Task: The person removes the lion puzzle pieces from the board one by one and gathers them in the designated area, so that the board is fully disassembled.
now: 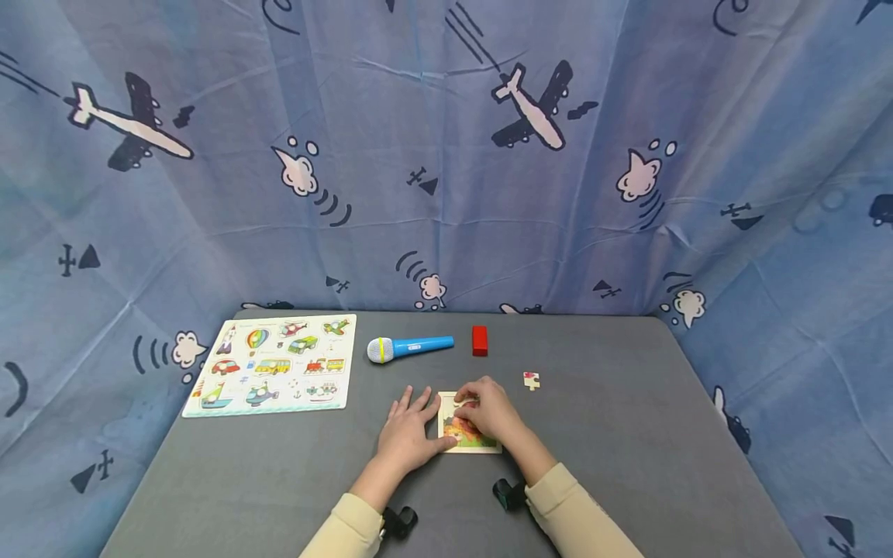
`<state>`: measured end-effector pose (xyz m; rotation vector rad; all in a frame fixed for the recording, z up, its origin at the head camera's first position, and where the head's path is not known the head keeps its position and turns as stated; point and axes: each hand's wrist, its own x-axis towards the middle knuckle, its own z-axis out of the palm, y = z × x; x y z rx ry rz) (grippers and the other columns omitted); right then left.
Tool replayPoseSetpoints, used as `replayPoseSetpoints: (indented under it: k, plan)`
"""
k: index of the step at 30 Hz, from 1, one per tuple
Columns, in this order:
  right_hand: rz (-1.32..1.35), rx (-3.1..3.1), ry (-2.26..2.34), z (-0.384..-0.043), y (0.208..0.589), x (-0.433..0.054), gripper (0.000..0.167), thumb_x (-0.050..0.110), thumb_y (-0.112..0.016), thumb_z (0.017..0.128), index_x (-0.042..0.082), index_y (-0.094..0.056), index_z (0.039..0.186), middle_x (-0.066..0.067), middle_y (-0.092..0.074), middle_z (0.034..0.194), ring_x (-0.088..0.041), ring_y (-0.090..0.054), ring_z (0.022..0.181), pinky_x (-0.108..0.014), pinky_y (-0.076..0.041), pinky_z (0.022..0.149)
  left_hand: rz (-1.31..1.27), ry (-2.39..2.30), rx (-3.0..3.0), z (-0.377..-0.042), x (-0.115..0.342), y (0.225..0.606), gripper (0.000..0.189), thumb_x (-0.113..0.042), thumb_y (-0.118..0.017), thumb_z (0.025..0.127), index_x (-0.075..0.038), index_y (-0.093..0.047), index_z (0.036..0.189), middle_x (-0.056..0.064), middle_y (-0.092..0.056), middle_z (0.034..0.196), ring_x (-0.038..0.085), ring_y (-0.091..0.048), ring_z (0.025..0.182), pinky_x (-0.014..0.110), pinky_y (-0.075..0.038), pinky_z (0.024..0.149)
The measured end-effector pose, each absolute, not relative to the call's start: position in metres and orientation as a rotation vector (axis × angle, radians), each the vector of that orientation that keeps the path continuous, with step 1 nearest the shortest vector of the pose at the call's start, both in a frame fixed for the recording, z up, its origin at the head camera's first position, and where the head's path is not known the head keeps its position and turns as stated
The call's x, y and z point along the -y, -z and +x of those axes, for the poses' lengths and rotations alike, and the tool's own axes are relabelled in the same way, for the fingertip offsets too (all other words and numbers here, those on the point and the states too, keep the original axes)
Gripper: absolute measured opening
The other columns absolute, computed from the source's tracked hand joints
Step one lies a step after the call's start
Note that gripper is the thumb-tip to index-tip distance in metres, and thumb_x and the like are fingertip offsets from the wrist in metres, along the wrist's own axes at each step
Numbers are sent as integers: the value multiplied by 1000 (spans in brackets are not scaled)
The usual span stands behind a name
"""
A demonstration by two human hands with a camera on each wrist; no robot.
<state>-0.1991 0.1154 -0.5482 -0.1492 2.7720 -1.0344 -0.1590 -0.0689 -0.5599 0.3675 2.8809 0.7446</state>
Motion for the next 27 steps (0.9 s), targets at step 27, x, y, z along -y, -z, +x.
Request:
replayPoseSetpoints:
  k: [27]
  plan:
    - [-35,-2769,1438,-203,534,-142,14,16,-82,85,10,-73,93,1,-70,77,-11,-60,69,-25,-50,62,357,-745,-2913,-156,67,560,84,-57,-78,81,-14,-53,148,9,-43,158,40,-25,152,58,-25,122]
